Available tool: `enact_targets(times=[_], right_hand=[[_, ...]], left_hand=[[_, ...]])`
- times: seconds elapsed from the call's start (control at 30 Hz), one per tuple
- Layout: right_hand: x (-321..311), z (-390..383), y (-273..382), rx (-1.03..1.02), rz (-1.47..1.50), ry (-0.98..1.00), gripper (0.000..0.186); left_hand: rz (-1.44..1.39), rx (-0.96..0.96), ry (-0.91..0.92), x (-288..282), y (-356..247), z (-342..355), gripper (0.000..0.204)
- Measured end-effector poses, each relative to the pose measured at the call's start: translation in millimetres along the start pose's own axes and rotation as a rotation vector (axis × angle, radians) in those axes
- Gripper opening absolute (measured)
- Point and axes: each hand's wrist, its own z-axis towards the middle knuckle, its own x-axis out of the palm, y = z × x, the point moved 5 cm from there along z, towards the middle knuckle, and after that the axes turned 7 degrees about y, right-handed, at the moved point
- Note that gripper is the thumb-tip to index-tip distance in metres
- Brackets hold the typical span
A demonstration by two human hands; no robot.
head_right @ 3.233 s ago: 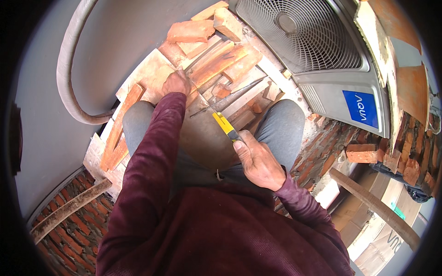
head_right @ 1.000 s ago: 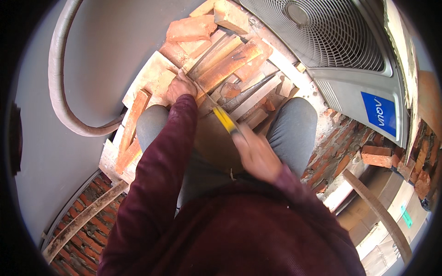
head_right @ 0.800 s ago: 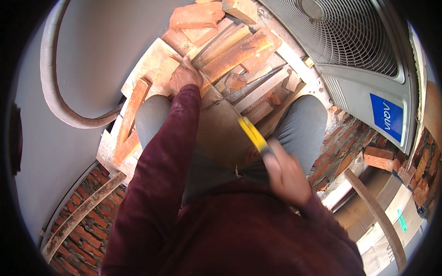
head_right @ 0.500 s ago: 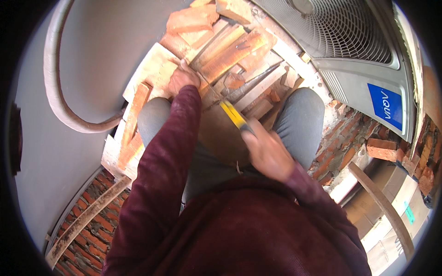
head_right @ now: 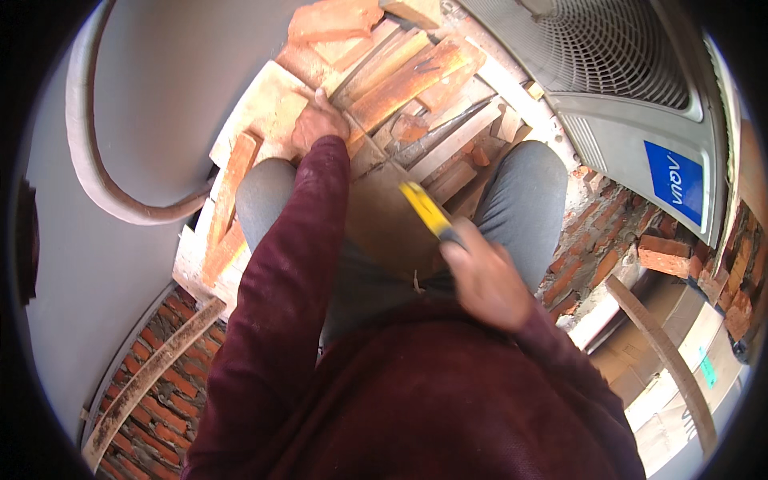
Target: The person saws a piece of wood with a hand saw and then receives several more wooden planks from another person through a window.
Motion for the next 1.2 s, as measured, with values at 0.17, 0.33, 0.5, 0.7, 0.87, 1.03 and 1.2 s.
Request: enact_targets(times=[0.17, 0.33, 0.5, 0.7, 0.87, 1.03, 1.2], right_hand=[[-4, 9, -12, -0.063, -0.029, -0.022, 0.021], [13, 77, -59, -0.015, 0.065, -0.125, 0.020], [-13, -33, 5, 0.103, 0.090, 0.026, 0.024], [19, 74, -51, -0.012, -0.137, -0.011, 0.021], [7, 53, -13, -0.082, -0.070, -0.107, 0.022], [-27, -36, 20, 0.113, 0.017, 0.064, 0.021], [14, 97, -46, -0.061, -0.063, -0.117, 0.025]], left_hand=[[0.017, 0.037, 0.025, 8, -11, -3, 0.057], [0.032, 0.082, 0.109, 15, -37, -8, 0.056], [0.016, 0.001, 0.093, 6, -8, 1, 0.065], [0.027, 0.084, 0.099, 10, -34, -14, 0.052], [0.026, 0.007, 0.178, 10, -21, -1, 0.069], [0.007, 0.100, -0.012, 11, -6, 3, 0.051], [-0.023, 0.126, 0.035, 10, -41, -4, 0.051]])
